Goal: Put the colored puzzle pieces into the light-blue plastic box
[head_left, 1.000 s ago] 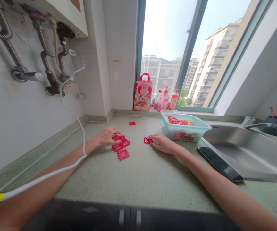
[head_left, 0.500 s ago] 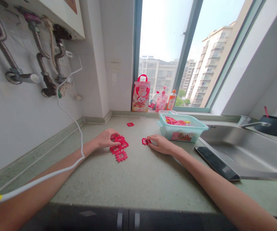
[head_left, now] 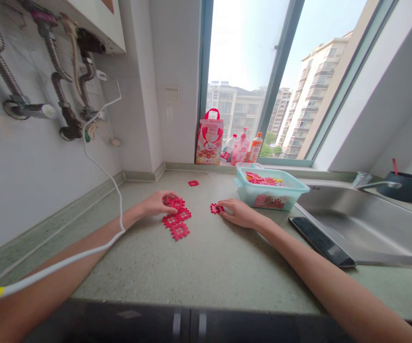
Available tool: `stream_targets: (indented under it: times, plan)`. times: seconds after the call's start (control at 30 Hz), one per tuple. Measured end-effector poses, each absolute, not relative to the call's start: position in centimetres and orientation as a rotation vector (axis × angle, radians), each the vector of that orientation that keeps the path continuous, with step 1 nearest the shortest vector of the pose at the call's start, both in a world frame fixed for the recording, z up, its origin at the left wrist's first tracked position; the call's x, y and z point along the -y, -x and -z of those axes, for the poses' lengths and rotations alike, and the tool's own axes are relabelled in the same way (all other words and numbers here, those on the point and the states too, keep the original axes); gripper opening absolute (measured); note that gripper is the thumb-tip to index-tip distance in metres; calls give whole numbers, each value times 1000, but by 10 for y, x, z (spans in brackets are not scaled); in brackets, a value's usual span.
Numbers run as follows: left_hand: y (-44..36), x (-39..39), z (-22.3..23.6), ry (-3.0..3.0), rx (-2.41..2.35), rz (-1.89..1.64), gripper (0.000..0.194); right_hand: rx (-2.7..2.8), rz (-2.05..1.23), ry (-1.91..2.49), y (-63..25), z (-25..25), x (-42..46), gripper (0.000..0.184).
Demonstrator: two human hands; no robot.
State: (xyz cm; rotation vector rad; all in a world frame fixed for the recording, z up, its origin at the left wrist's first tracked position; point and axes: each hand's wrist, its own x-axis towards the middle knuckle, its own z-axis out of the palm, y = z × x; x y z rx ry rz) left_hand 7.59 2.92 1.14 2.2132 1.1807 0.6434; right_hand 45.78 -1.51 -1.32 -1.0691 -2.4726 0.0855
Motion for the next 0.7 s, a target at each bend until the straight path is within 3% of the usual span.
stream_targets:
  times: [0.53, 0.7]
  plan:
    - [-78, -25, -15, -2367, -1251, -587, 61, 2487, -55, 1076, -456, 9, 17, 28]
    - [-95, -2, -31, -2526, -1228, -741, 56, 2462, -30, 1057, -455, 7, 17, 22]
